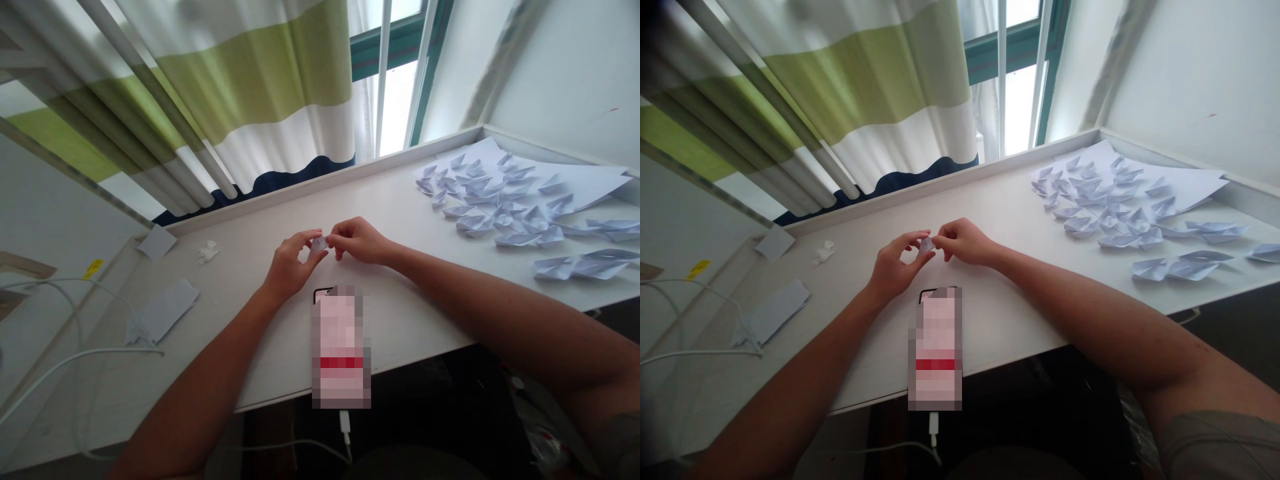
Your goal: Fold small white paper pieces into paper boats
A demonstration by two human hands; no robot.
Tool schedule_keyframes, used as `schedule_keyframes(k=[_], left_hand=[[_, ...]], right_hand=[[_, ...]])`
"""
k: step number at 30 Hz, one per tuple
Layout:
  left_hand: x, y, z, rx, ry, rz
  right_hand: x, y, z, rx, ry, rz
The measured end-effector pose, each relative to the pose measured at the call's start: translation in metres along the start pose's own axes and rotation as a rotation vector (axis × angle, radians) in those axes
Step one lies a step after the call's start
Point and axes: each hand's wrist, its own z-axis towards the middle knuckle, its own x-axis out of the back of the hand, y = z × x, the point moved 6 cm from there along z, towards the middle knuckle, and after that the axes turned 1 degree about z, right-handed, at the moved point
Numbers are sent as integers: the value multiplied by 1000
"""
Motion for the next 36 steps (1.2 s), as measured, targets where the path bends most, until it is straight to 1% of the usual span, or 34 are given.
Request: schedule_keyframes(k=[3,6,11,15,19,24,27,30,33,36], left_hand=[[1,0,0,106,32,-104],[0,-2,0,213,56,-260],[-6,-6,1,336,35,-550],[-6,-7,1,390,62,-663],[-6,-5,1,383,69,-669],[-8,-6,0,367,48,-643],[-7,-11,0,371,61,-645],[-8,-13,0,359,67,-618],[-10,-8,-1,319,34,-502],[-10,1,-3,286,26,-304]], right_hand=[[-4,-3,-1,52,-55,117],[-6,-3,0,71,-75,202],[-1,-1,1,89,-39,152],[1,-3,1,154,-26,91],[-2,-5,-1,175,-30,87],[-1,-6,-2,156,-25,71],[2,-9,-2,167,-17,18],[2,-12,-2,177,19,-101],[-1,-13,-2,167,92,-282],[-7,-12,-1,141,140,-386]])
